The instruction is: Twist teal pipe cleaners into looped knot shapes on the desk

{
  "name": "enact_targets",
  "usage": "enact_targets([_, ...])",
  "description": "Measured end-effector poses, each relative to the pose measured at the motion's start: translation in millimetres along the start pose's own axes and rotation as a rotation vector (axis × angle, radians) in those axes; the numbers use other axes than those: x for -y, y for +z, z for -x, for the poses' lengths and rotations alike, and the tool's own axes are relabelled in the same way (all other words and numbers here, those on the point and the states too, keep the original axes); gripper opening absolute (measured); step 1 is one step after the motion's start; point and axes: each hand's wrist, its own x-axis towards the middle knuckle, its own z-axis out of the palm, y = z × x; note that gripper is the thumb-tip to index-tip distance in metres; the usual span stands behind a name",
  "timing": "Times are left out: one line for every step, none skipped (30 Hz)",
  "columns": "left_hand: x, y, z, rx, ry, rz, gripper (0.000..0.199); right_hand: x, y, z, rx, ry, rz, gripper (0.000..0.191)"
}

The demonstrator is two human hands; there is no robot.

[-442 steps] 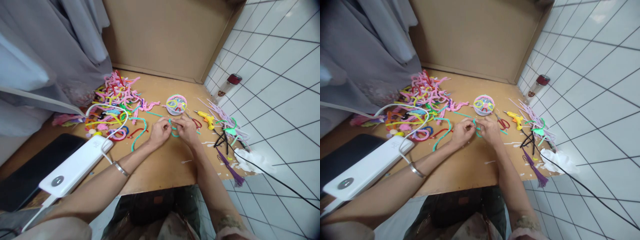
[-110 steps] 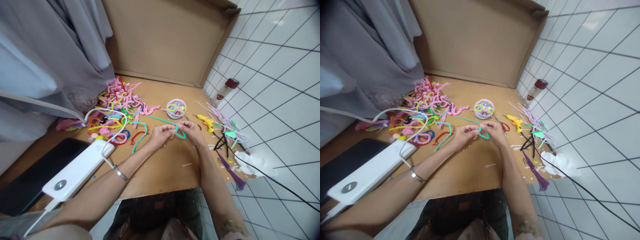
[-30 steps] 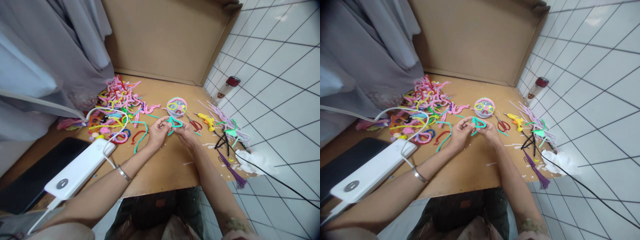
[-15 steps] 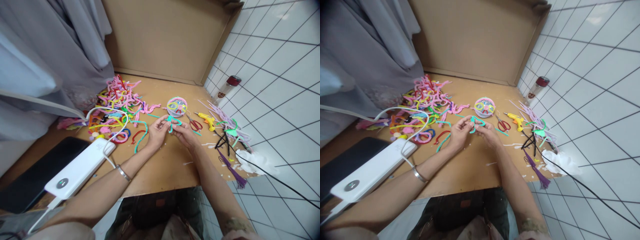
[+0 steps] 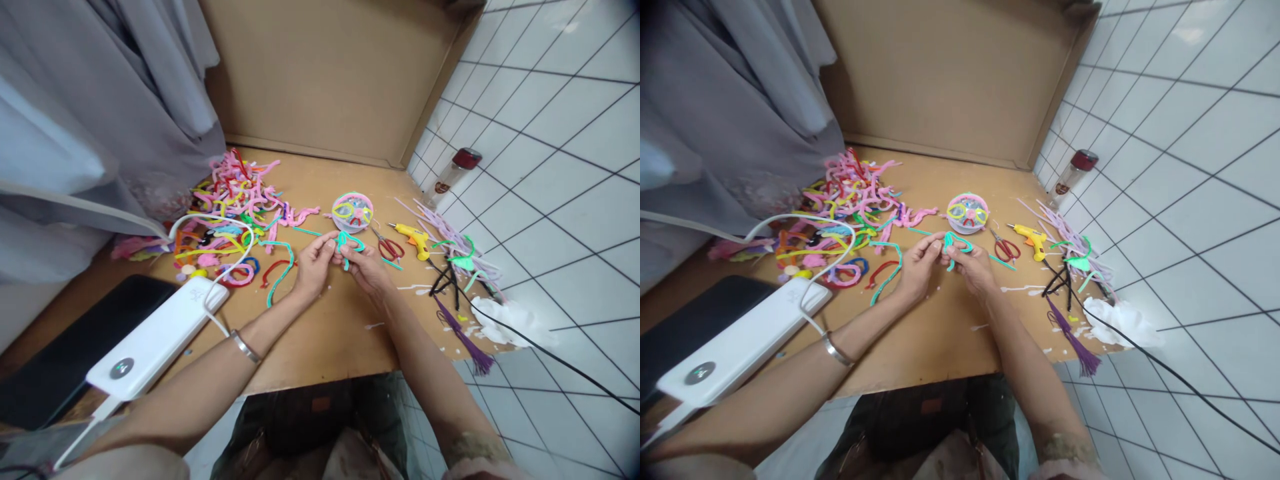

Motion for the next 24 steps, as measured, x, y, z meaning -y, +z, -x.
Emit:
enact_targets([-1.9,-1.3,-0.6,0.005,0.008,-0.030,0.044,-0.1,-0.2,-0.2,-0.017,-0.010,0.031,0.039])
enact_targets([-3.9,-2.7,-1.3,0.008,0.017,-0.064,0.044,0.0,-0.4,-0.4,-0.040,-0.027,0.075,0.038])
enact_targets([-5.9,-3.9,-2.1,0.009,0.027,-0.098,0.043,0.2,-0.6,-0.7,-0.071,-0.050,0.126,0.039])
enact_targets([-7.7,-4.9,-3.0,0.010,0.037,-0.126,0.043,0.6,-0.8,-1.1,-0.102,-0.078,0.180,0.040])
enact_targets([-9.1,-5.7,-3.9,0.012,0.047,-0.146,0.042,0.9,-1.0,-1.5,-0.133,-0.105,0.229,0.041])
enact_targets([-10.0,-6.3,-4.7,0.014,0.055,-0.156,0.041,1.2,-1.4,-2.0,-0.159,-0.127,0.270,0.042])
enact_targets([-10.2,-6.7,-5.5,0.018,0.063,-0.158,0.040,1.4,-1.8,-2.5,-0.177,-0.142,0.301,0.044])
enact_targets([-10.0,-7.0,-6.2,0.020,0.072,-0.155,0.039,1.4,-2.4,-2.9,-0.185,-0.150,0.325,0.045])
enact_targets([-9.3,-7.3,-6.8,0.020,0.081,-0.154,0.037,1.4,-3.0,-3.2,-0.183,-0.158,0.348,0.045])
enact_targets([-8.5,-7.8,-7.3,0.017,0.091,-0.156,0.035,1.4,-3.8,-3.3,-0.175,-0.168,0.375,0.044])
enact_targets([-7.6,-8.3,-7.8,0.012,0.102,-0.163,0.033,1.5,-4.6,-3.2,-0.160,-0.185,0.408,0.042])
enact_targets([-7.0,-8.9,-8.1,0.006,0.115,-0.172,0.031,1.8,-5.5,-2.8,-0.137,-0.208,0.448,0.039])
enact_targets([-6.7,-9.5,-8.5,0.000,0.129,-0.185,0.029,2.4,-6.3,-2.2,-0.110,-0.238,0.493,0.035])
enact_targets([-6.8,-10.1,-8.7,-0.005,0.143,-0.198,0.028,3.4,-7.1,-1.5,-0.081,-0.274,0.540,0.032])
enact_targets([-7.2,-10.4,-8.9,-0.009,0.155,-0.209,0.027,4.6,-7.9,-0.7,-0.054,-0.311,0.585,0.028])
enact_targets([-7.8,-10.6,-9.0,-0.012,0.166,-0.216,0.026,6.0,-8.8,-0.1,-0.031,-0.346,0.625,0.026])
enact_targets([-8.5,-10.5,-9.1,-0.012,0.175,-0.220,0.025,7.4,-9.6,0.4,-0.013,-0.376,0.657,0.025])
enact_targets([-9.2,-10.2,-9.0,-0.011,0.181,-0.221,0.024,8.9,-10.6,0.6,0.000,-0.396,0.680,0.024])
enact_targets([-9.7,-9.6,-8.8,-0.009,0.184,-0.219,0.023,10.2,-11.5,0.7,0.012,-0.402,0.695,0.024])
enact_targets([-10.1,-9.0,-8.4,-0.006,0.184,-0.215,0.023,11.2,-12.3,0.6,0.024,-0.395,0.703,0.025])
enact_targets([-10.3,-8.3,-8.0,-0.004,0.179,-0.208,0.022,12.1,-13.0,0.4,0.036,-0.380,0.706,0.025])
enact_targets([-10.4,-7.7,-7.5,-0.003,0.173,-0.200,0.021,12.7,-13.4,0.3,0.048,-0.362,0.700,0.025])
enact_targets([-10.4,-7.2,-7.0,-0.002,0.164,-0.191,0.021,13.1,-13.5,0.2,0.058,-0.344,0.687,0.024])
enact_targets([-10.4,-6.7,-6.6,0.002,0.155,-0.181,0.021,13.4,-13.1,0.4,0.062,-0.329,0.667,0.024])
